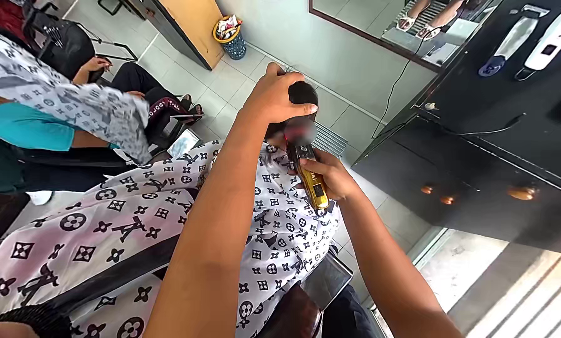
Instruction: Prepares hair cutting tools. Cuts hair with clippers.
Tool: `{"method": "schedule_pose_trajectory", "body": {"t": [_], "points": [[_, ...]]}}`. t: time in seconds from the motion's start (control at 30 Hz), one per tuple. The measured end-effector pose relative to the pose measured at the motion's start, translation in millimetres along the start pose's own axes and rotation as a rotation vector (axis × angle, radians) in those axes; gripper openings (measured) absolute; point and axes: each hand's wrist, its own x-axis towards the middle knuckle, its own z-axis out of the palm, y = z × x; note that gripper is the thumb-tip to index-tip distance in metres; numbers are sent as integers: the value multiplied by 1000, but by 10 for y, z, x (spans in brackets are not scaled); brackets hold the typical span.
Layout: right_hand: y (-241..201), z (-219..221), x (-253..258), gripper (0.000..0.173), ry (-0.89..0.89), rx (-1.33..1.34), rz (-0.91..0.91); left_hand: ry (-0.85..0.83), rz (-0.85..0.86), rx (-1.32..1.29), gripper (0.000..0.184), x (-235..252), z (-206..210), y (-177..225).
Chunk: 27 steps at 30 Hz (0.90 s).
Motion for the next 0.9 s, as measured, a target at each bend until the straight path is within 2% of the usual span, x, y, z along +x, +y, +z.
{"method": "schedule_pose_trajectory", "body": {"t": [0.1,0.23,0.27,0.4,0.57,0.7,0.83,0.9], "points": [[-21,-66,30,53,-39,-38,-127,2,-17,25,81,38,50,0],[-6,-129,46,42,-24,32,71,-6,-20,27,80,65,36,-10],[-16,-126,47,40,-21,63,69,-11,-19,26,79,68,36,-5],[-58,-154,98,48,-53,62,-122,-26,-28,25,78,98,51,1],[-89,-248,98,42,-47,90,113,-62,-45,32,80,164,49,-8],[-106,-267,161,50,-97,124,-60,-68,-43,28,79,197,92,-19],[-76,-359,166,45,-103,89,118,-70,-46,29,79,220,85,-29],[-126,-332,174,43,-91,98,98,-75,-49,25,78,226,89,-25]]}}
